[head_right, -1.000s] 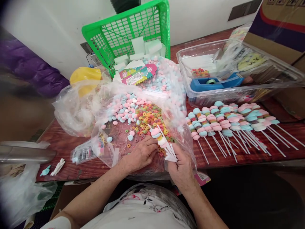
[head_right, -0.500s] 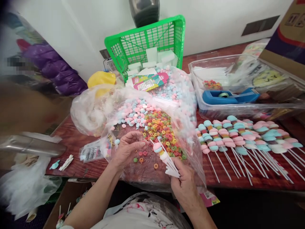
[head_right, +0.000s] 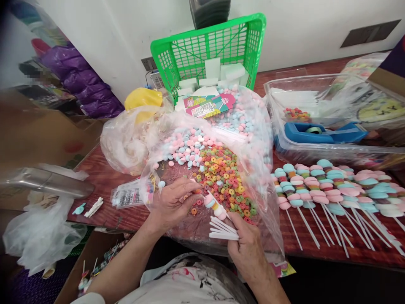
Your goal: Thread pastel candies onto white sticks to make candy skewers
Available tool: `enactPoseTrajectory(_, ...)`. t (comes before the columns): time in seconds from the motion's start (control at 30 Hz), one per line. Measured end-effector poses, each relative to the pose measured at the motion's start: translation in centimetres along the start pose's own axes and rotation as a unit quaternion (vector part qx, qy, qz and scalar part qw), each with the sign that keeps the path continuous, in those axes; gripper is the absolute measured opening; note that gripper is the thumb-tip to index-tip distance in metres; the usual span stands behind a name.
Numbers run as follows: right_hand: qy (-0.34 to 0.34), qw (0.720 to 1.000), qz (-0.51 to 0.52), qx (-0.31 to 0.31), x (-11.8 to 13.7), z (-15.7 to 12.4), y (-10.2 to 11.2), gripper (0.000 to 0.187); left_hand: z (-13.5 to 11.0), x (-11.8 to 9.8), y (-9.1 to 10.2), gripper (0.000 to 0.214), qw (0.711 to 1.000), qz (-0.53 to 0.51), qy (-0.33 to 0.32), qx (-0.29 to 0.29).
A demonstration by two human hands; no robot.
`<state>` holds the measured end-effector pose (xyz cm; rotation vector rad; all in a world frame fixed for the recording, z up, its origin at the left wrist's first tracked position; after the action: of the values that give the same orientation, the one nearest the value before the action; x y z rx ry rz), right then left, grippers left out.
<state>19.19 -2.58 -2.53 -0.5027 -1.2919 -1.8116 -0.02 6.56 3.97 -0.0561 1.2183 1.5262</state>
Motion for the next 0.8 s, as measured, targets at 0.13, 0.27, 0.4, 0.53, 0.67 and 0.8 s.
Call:
enactPoseTrajectory(0.13, -0.008, 1.000, 0.003, -0.025, 0.2, 0.0, -0.3, 0.033, -1.0, 0.5, -1.2, 0.026, 0.998, 0.039, -0.049, 0.013)
enactPoseTrajectory(0.27, -0.011, 0.999, 0.026, -0.023, 0.3, 0.1, -0.7, 0.030, -1.3, 0.2, -2.3, 0.042, 0.990, -0.112, 0.030, -0.078)
enactPoseTrajectory(0.4, -0.018, 0.998, 0.066, -0.009, 0.1, 0.0, -1.0, 0.025, -0.7, -0.3, -2.5, 0.075, 0.906, -0.370, 0.152, -0.138)
enactPoseTrajectory(0.53, -0.025, 0.996, 0.081, -0.008, 0.0, -0.1, -1.0, 0.021, -0.3, -0.3, -3.0, 0.069, 0.822, -0.496, 0.251, -0.127)
enactPoseTrajectory(0.67, -0.014, 0.997, 0.080, -0.006, -0.4, -0.9, -1.3, 0.020, -1.1, -0.4, -4.5, 0.063, 0.770, -0.554, 0.287, -0.135)
enactPoseTrajectory(0.8, -0.053, 0.994, 0.091, -0.032, -1.1, -1.6, -2.3, 0.021, -2.1, -0.9, -5.2, 0.063, 0.769, -0.549, 0.289, -0.157)
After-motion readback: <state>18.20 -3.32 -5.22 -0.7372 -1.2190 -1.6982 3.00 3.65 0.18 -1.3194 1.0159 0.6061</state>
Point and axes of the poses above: each hand's wrist, its own z-axis towards the middle knuckle, its own y-axis out of the back of the hand, x = y × z, the point moved 1 cm from there along z, towards the middle knuckle, and after that the axes turned 8 degrees about x, right-handed, at the moved point
